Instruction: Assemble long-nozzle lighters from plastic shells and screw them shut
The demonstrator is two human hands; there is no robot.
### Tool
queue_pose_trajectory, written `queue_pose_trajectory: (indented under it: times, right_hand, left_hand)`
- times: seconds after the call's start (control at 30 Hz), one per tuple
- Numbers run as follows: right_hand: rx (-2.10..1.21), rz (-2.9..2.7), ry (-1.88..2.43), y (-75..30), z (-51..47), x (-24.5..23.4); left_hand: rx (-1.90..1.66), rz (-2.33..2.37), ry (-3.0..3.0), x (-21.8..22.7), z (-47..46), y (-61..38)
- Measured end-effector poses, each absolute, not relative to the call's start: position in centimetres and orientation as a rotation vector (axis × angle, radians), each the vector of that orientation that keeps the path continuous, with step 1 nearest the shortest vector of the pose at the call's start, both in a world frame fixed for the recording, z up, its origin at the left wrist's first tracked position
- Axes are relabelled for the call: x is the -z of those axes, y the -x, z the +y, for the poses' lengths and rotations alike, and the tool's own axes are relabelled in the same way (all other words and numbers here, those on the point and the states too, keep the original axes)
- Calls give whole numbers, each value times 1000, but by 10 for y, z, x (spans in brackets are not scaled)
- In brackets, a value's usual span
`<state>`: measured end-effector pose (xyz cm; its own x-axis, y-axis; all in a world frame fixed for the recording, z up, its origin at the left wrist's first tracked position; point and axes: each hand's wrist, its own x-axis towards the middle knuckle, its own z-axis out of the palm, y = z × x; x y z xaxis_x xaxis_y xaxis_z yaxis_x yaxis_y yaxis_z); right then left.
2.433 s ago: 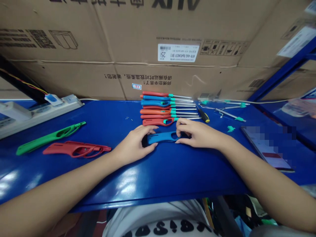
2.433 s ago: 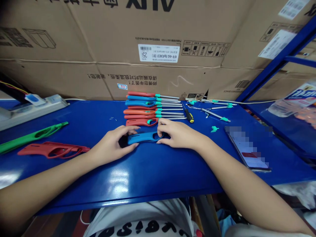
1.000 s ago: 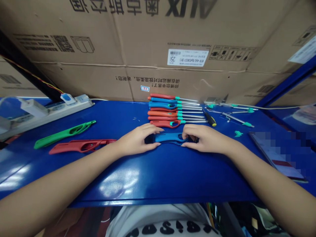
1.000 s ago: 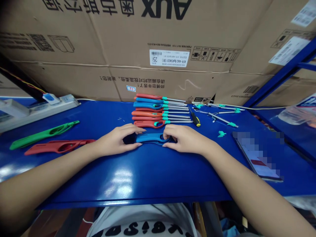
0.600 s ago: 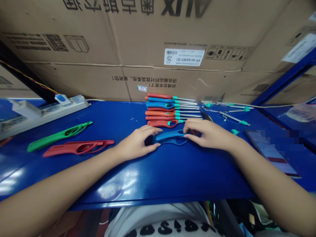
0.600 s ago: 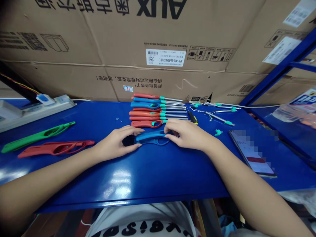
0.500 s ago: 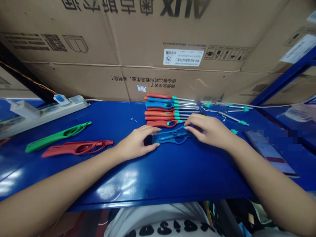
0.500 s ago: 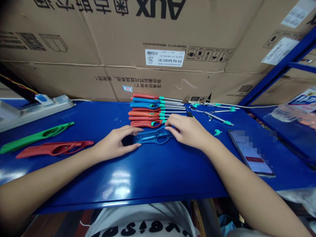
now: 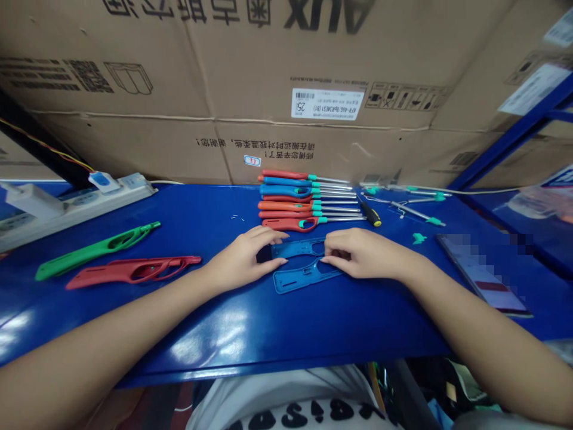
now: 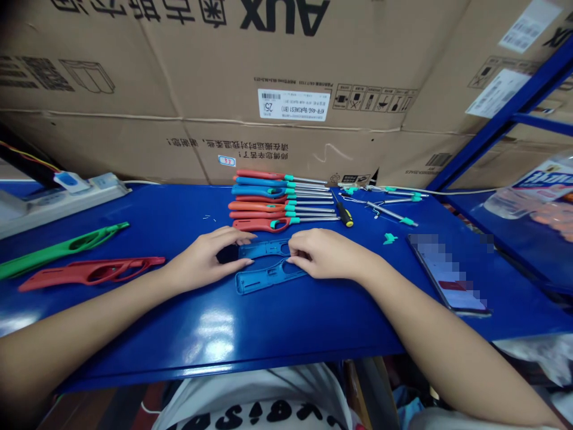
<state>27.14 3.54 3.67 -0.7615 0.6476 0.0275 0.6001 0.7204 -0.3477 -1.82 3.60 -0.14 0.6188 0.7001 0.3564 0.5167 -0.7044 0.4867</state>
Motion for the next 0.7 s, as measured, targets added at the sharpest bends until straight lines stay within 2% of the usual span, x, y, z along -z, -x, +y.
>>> queue_pose_trajectory:
  times: [0.27, 0.5, 0.7]
  right_hand:
    - [-456, -2805, 1042, -272, 39, -38]
    - [-232, -2761, 1058, -274, 40, -41]
    - [142, -2238, 1513, -303, 63, -46]
  left_hand:
    - [-748, 977, -2548, 1, 38, 19]
    - [-735, 996, -2669, -11, 29, 15]
    - [-511, 815, -2739, -18, 9, 3]
